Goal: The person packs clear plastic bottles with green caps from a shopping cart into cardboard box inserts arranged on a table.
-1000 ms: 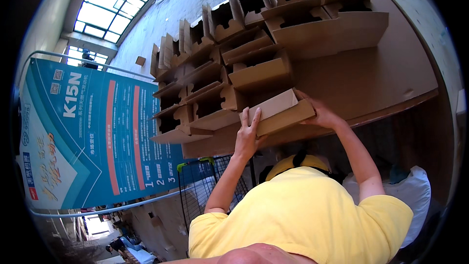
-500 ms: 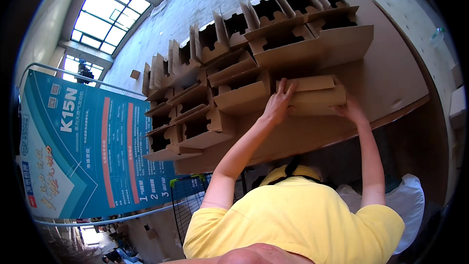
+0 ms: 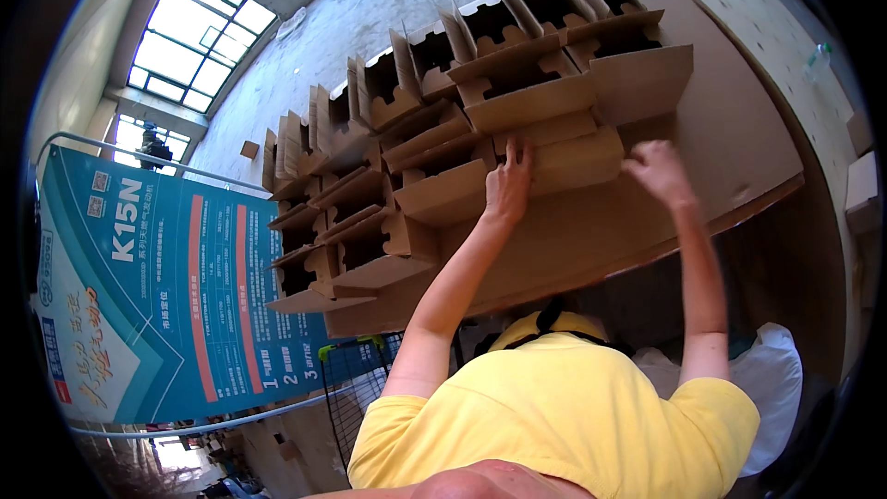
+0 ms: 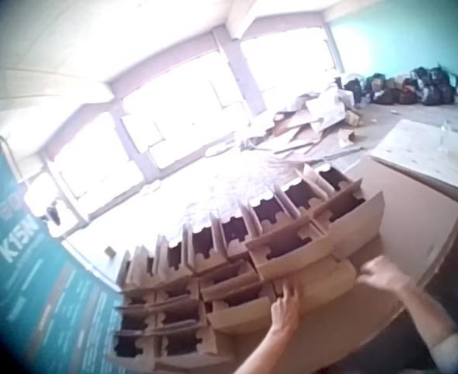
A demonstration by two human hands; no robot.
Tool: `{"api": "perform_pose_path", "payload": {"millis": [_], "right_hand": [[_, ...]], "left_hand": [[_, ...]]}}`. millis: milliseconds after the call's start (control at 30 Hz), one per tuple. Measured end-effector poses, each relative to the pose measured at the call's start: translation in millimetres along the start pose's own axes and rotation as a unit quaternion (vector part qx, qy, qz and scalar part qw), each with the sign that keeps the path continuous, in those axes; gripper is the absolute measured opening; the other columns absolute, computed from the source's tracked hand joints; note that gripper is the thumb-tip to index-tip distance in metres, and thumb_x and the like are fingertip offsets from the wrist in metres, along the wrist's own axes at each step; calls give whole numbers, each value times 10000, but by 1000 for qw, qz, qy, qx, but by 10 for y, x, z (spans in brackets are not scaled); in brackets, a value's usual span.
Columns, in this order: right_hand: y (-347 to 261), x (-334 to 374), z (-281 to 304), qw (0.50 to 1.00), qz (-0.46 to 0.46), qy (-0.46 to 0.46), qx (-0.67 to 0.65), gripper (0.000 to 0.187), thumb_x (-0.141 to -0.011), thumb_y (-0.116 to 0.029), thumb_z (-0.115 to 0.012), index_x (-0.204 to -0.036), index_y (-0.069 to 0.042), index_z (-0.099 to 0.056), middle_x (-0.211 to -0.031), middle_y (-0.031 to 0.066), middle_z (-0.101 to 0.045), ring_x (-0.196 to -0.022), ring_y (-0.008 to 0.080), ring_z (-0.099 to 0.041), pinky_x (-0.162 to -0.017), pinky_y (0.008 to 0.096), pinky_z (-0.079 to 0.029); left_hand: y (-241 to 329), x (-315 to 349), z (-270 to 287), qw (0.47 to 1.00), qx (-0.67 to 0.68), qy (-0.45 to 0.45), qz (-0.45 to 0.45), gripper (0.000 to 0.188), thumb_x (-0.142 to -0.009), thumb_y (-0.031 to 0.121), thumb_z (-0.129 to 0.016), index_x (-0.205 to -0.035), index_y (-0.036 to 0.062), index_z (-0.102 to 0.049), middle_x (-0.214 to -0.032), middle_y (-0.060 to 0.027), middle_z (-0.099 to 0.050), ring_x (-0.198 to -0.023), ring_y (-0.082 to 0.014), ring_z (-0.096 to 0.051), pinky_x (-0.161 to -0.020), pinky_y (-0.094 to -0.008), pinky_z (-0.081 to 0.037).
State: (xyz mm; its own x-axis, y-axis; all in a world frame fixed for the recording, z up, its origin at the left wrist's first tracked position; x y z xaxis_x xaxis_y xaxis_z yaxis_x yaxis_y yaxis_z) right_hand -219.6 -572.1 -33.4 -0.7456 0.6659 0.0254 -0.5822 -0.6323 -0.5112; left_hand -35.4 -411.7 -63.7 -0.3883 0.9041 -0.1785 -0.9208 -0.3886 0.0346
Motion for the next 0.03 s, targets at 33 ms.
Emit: {"api": "perform_pose_path", "payload": {"millis": [33], "right_hand": [[-444, 131, 559, 997, 28, 3, -65, 217, -832, -194, -670, -877, 14, -630, -878, 142, -631, -818, 185, -621, -721, 322, -498]], "left_hand": [[-38, 88, 15, 1000, 3, 5, 5, 776, -643, -24, -667, -1364, 68, -396, -1416, -239, -354, -801, -297, -657, -577, -336, -556]]}}
Point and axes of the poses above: each hand's wrist, its own x-axis away from the middle knuckle, its own z-axis out of the back of the hand, y = z × x, the point moved 10 cm from there along -x, towards the middle knuckle
